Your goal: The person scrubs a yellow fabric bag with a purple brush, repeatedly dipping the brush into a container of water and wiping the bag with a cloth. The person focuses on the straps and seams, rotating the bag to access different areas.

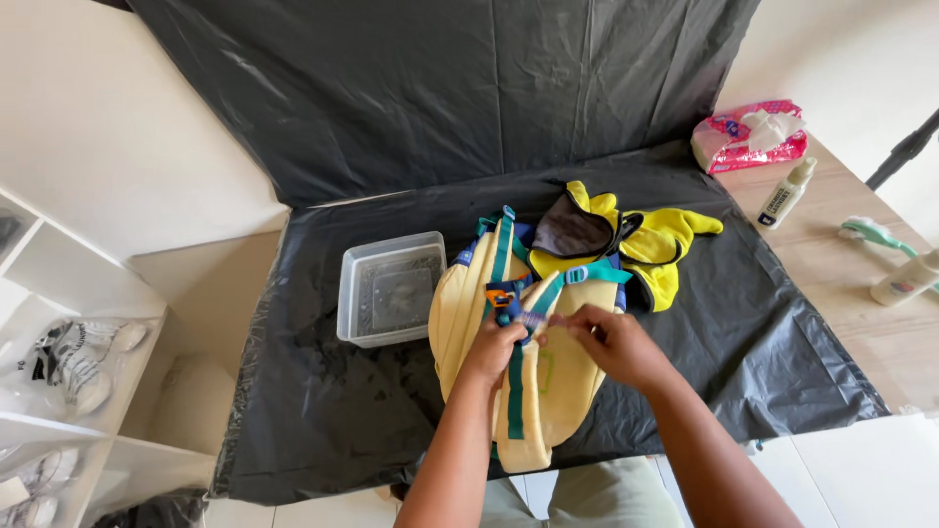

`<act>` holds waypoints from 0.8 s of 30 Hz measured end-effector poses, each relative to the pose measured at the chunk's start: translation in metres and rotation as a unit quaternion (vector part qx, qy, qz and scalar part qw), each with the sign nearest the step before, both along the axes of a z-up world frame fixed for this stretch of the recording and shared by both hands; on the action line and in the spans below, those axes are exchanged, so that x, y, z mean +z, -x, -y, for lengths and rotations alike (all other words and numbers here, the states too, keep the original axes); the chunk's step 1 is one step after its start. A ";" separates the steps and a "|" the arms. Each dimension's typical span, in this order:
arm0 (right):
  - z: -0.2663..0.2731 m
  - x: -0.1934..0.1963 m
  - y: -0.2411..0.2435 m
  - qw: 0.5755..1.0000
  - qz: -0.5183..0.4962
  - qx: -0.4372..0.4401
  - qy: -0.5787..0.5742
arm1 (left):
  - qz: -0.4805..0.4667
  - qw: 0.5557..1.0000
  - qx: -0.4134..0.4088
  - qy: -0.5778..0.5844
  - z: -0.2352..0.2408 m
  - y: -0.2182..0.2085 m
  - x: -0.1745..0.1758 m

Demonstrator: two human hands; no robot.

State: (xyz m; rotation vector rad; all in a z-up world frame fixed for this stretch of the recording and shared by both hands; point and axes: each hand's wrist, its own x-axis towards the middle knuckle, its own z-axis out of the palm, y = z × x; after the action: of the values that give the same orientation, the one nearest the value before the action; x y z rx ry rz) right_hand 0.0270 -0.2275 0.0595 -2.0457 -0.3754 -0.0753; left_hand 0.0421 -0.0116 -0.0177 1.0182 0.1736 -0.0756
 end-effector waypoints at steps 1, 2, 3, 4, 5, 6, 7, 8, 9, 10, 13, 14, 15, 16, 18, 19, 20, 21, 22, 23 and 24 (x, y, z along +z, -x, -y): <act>0.004 -0.010 -0.006 1.000 -0.003 -0.001 0.000 | -0.003 1.000 -0.001 0.000 0.010 0.018 0.044; 0.007 -0.019 -0.015 0.998 0.020 -0.055 0.025 | 0.000 0.998 0.001 0.064 0.019 0.033 0.089; 0.010 -0.028 -0.022 0.992 0.044 -0.109 0.050 | 0.003 0.992 0.003 0.127 0.029 0.049 0.134; 0.002 -0.006 -0.011 0.992 0.047 -0.109 0.048 | 0.007 0.992 0.003 0.126 0.021 0.039 0.106; -0.007 0.015 0.001 0.998 0.027 -0.042 0.030 | 0.008 0.997 0.006 0.082 0.012 0.029 0.077; -0.015 0.034 0.018 1.000 0.002 0.026 0.013 | 0.004 0.999 0.011 0.039 0.004 0.024 0.045; -0.012 0.023 0.010 1.000 -0.001 0.027 0.013 | 0.002 0.999 0.012 0.039 0.007 0.027 0.054; -0.007 0.013 0.002 0.997 0.039 -0.021 0.059 | 0.005 0.997 0.004 0.083 0.012 0.029 0.064; -0.002 0.002 -0.006 0.989 0.079 -0.069 0.105 | 0.009 0.992 -0.005 0.127 0.016 0.030 0.074; -0.008 0.014 0.001 0.989 0.081 -0.070 0.105 | 0.011 0.992 -0.005 0.127 0.012 0.025 0.060; -0.019 0.035 0.005 0.995 0.045 0.009 0.086 | -0.005 0.991 -0.009 0.133 0.005 0.017 0.053; -0.017 0.029 0.000 0.985 0.037 -0.041 0.163 | 0.003 0.990 -0.029 0.140 0.006 0.024 0.068; -0.015 0.022 -0.005 0.967 0.029 -0.090 0.238 | 0.012 0.988 -0.048 0.147 0.008 0.031 0.083; -0.019 0.014 -0.013 0.967 0.031 -0.090 0.238 | 0.014 0.988 -0.047 0.147 0.007 0.026 0.069; -0.025 -0.002 -0.032 0.968 0.035 -0.159 0.189 | 0.006 0.988 -0.068 0.138 0.005 0.012 0.041; -0.040 0.008 -0.037 0.968 0.038 -0.159 0.189 | 0.010 0.988 -0.068 0.138 0.005 0.006 0.039; -0.056 0.014 -0.035 0.977 0.076 -0.112 0.165 | 0.010 0.990 -0.049 0.129 0.004 0.007 0.033; -0.071 0.019 -0.034 0.982 0.115 -0.064 0.139 | 0.011 0.992 -0.029 0.119 0.002 0.008 0.027; -0.088 0.030 -0.035 0.982 0.113 -0.064 0.138 | 0.009 0.992 -0.029 0.119 -0.003 0.007 0.004; -0.105 0.041 -0.036 0.952 0.224 0.012 0.208 | -0.001 0.999 -0.041 0.024 -0.009 0.006 -0.018; -0.121 0.056 -0.040 0.898 0.336 0.083 0.272 | -0.005 0.996 -0.055 -0.072 -0.013 -0.001 -0.038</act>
State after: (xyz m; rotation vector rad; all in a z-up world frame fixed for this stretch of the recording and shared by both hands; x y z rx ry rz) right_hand 0.0671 -0.1064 0.1155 -2.4818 -1.1021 -0.6467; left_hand 0.0430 0.0017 -0.0555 1.1707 0.1339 -0.1697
